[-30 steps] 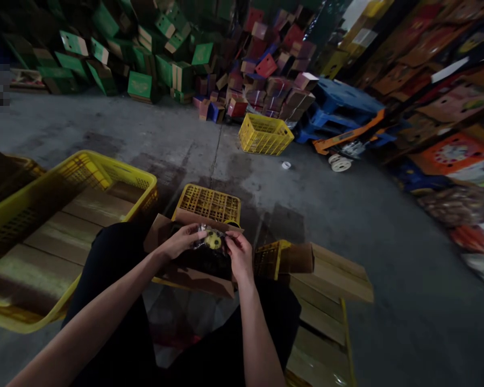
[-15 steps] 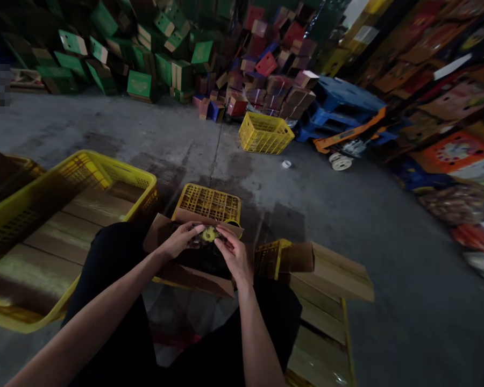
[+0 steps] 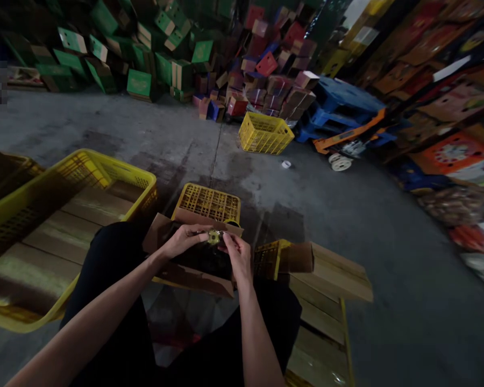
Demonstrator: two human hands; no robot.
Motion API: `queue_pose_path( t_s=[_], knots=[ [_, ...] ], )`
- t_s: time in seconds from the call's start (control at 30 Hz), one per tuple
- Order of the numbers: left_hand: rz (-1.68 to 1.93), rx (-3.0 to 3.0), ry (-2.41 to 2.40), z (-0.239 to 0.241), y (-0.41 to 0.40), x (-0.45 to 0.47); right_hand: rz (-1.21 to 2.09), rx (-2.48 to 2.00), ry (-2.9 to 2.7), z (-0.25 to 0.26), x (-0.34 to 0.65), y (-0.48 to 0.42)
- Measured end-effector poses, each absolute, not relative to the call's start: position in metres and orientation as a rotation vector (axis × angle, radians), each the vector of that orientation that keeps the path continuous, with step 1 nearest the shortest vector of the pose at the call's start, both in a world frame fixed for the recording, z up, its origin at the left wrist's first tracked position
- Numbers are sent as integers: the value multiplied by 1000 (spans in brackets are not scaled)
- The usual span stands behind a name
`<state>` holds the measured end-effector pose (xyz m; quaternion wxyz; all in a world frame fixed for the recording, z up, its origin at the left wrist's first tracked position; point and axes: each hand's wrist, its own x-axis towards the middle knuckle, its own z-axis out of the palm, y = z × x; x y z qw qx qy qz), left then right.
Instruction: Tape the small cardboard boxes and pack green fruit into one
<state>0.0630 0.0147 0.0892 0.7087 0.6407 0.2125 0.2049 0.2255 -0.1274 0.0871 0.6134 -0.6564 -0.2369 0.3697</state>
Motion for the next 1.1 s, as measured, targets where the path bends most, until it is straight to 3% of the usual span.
queue_pose_path(
  t_s=[1.1],
  knots=[
    [490,1019,656,84,16,62,732,-1579,-782,91,226,-131]
  ],
)
